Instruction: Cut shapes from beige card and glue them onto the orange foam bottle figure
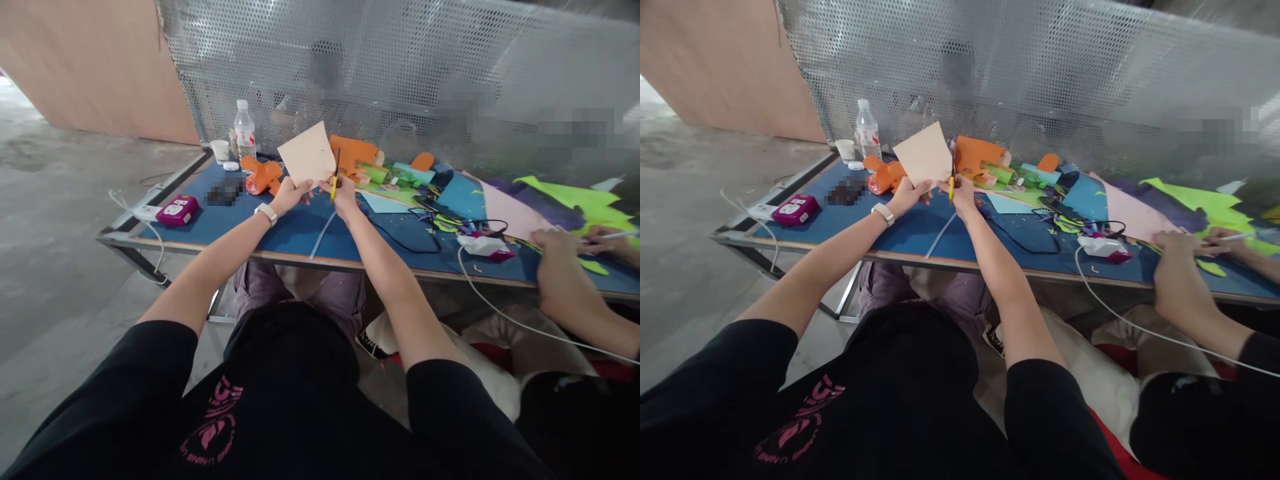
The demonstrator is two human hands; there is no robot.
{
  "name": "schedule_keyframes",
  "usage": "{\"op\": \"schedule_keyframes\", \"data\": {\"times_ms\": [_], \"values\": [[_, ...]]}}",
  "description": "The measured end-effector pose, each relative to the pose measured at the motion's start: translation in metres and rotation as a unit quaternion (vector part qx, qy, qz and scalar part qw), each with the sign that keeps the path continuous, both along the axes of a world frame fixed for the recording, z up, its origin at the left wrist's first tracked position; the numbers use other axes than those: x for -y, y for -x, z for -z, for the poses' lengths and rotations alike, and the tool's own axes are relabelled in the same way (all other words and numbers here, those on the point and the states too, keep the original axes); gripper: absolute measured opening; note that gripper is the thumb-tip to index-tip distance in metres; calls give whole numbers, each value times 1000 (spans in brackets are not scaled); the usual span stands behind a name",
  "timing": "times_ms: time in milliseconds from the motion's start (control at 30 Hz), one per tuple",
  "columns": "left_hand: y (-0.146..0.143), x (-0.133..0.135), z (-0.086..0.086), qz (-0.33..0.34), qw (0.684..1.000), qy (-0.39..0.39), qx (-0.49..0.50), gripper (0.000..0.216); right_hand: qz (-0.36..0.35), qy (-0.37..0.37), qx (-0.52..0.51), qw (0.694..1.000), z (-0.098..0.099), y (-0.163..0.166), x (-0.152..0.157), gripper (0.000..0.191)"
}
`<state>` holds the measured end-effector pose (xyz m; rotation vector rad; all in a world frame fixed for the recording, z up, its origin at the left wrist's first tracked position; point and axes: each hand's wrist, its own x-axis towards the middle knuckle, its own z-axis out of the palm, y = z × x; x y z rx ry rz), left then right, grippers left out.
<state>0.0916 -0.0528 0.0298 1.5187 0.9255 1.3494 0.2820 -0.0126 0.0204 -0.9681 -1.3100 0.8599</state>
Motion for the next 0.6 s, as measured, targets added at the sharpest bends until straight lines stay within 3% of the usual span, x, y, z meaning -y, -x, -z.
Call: {"op": "schedule_keyframes", "data": {"times_ms": [200, 367, 600], "values": [[4, -3, -5, -28, 1000, 8, -8, 66, 24, -19, 38, 999, 2, -12, -8, 96], [7, -10, -10, -88, 996, -7, 33, 74, -55, 28, 82, 995, 1, -15, 3, 96], [12, -15, -13, -109, 991, -26, 70, 80, -107, 52, 154, 981, 6, -10, 7, 97]]}}
